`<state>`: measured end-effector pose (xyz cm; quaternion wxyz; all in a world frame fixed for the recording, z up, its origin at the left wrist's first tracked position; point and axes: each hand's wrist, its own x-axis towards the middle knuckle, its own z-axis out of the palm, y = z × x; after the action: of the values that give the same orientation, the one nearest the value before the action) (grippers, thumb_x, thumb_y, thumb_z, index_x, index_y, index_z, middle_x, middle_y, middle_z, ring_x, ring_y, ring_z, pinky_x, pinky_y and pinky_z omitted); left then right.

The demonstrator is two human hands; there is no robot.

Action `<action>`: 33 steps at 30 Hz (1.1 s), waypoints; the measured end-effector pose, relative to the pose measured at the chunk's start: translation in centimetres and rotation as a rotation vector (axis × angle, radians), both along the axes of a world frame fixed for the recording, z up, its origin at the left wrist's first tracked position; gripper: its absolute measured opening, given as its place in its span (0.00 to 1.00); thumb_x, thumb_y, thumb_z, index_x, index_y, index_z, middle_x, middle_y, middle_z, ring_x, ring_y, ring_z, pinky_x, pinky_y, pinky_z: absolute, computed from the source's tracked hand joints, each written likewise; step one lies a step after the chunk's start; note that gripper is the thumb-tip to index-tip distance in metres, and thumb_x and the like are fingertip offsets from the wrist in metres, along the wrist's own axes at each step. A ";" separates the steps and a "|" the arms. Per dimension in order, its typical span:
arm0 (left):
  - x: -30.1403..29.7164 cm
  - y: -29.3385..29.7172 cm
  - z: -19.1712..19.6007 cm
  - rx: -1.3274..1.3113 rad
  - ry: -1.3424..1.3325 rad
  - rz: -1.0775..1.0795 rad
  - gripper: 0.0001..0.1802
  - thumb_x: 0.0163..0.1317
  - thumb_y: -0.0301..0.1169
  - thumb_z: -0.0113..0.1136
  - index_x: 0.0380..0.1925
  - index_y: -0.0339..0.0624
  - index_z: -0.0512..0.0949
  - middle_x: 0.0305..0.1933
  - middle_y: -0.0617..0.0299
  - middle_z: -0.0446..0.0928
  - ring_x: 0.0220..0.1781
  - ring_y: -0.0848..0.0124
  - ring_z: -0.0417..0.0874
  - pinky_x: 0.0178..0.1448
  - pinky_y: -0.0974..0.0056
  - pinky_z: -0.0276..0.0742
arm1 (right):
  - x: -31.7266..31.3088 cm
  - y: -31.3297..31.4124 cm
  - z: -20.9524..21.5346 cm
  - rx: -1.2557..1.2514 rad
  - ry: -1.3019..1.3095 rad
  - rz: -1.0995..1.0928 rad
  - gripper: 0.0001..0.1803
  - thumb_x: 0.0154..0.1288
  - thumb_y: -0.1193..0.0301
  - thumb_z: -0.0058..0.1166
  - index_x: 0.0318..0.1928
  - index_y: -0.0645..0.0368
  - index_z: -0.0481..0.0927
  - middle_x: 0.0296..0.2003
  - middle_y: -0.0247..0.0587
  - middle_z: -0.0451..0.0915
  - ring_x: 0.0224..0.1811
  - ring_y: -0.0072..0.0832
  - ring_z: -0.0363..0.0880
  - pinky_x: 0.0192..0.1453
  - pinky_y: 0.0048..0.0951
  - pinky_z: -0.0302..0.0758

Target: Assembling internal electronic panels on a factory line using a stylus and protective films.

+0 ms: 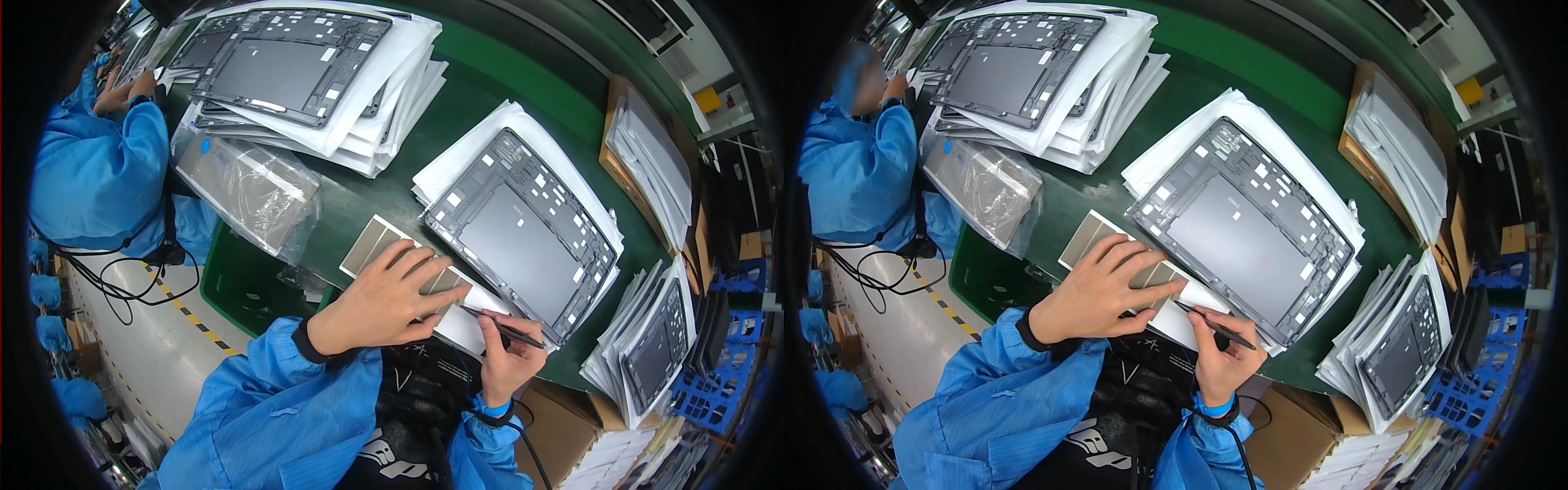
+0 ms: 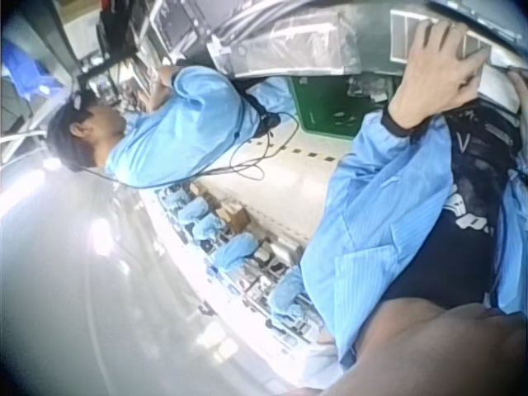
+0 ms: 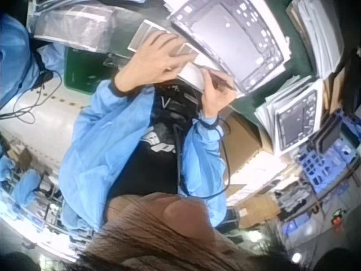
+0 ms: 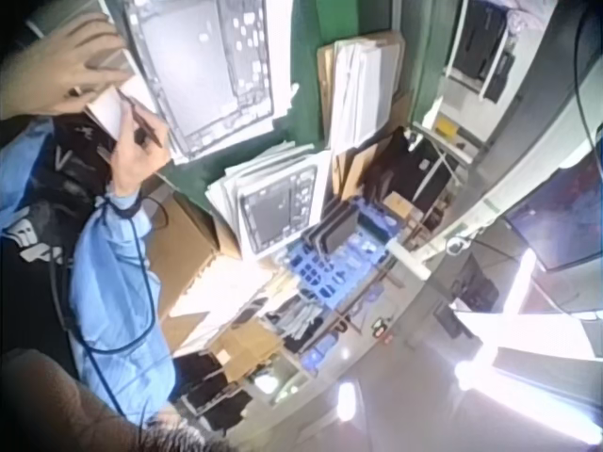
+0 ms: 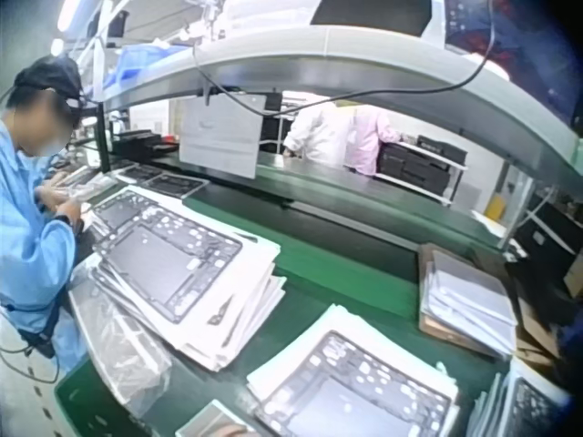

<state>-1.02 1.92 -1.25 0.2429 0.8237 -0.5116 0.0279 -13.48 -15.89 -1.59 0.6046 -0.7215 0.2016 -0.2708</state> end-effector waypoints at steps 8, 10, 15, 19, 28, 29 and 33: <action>-0.1 -0.2 -0.1 0.006 -0.034 -0.006 0.31 0.59 0.43 0.69 0.65 0.69 0.79 0.64 0.56 0.73 0.65 0.55 0.73 0.73 0.44 0.66 | -0.7 -0.5 0.2 -0.102 0.004 0.019 0.11 0.58 0.85 0.72 0.38 0.68 0.81 0.35 0.52 0.89 0.40 0.32 0.90 0.48 0.29 0.85; -0.2 -0.1 -0.1 0.014 -0.087 -0.048 0.31 0.59 0.43 0.70 0.65 0.72 0.79 0.64 0.57 0.73 0.64 0.54 0.73 0.72 0.42 0.66 | -0.9 -0.6 -0.1 -0.104 0.010 0.017 0.11 0.58 0.85 0.72 0.38 0.68 0.81 0.35 0.52 0.89 0.40 0.32 0.90 0.48 0.29 0.85; -0.1 -0.1 0.0 0.023 -0.102 -0.079 0.27 0.60 0.44 0.68 0.62 0.66 0.81 0.63 0.57 0.74 0.65 0.55 0.74 0.72 0.41 0.65 | -0.8 -0.7 0.4 -0.043 0.099 0.012 0.11 0.59 0.83 0.72 0.38 0.67 0.81 0.35 0.50 0.89 0.39 0.28 0.88 0.47 0.27 0.83; 0.5 -0.3 -0.1 0.005 -0.067 -0.119 0.24 0.60 0.43 0.67 0.59 0.65 0.83 0.63 0.58 0.75 0.65 0.57 0.74 0.71 0.42 0.66 | -0.8 -0.9 0.5 0.146 0.103 -0.041 0.10 0.59 0.84 0.71 0.38 0.68 0.81 0.35 0.50 0.88 0.39 0.27 0.88 0.48 0.27 0.82; 0.7 -0.4 0.1 0.031 -0.054 -0.116 0.29 0.59 0.40 0.69 0.64 0.73 0.80 0.60 0.60 0.73 0.64 0.57 0.73 0.74 0.41 0.64 | -1.7 -1.4 0.3 0.131 0.019 0.000 0.11 0.59 0.84 0.72 0.38 0.67 0.81 0.36 0.51 0.89 0.41 0.32 0.89 0.49 0.29 0.84; 0.6 -0.4 0.0 0.030 -0.054 -0.118 0.29 0.59 0.40 0.69 0.64 0.73 0.80 0.60 0.60 0.73 0.64 0.57 0.73 0.74 0.41 0.64 | -2.0 -1.5 0.0 0.027 0.023 0.030 0.11 0.58 0.83 0.72 0.38 0.67 0.81 0.35 0.52 0.89 0.41 0.33 0.90 0.50 0.30 0.84; 0.5 -0.3 0.2 0.010 -0.017 -0.144 0.32 0.57 0.38 0.70 0.64 0.71 0.79 0.64 0.61 0.73 0.68 0.58 0.71 0.77 0.40 0.61 | -2.6 -1.8 -0.4 -0.087 0.066 0.064 0.13 0.56 0.81 0.75 0.38 0.66 0.81 0.36 0.53 0.89 0.41 0.36 0.91 0.51 0.33 0.85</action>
<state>-0.56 1.59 -1.01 0.2358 0.7857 -0.5717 0.0150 -16.12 -17.68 -2.01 0.5741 -0.7617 0.1861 -0.2358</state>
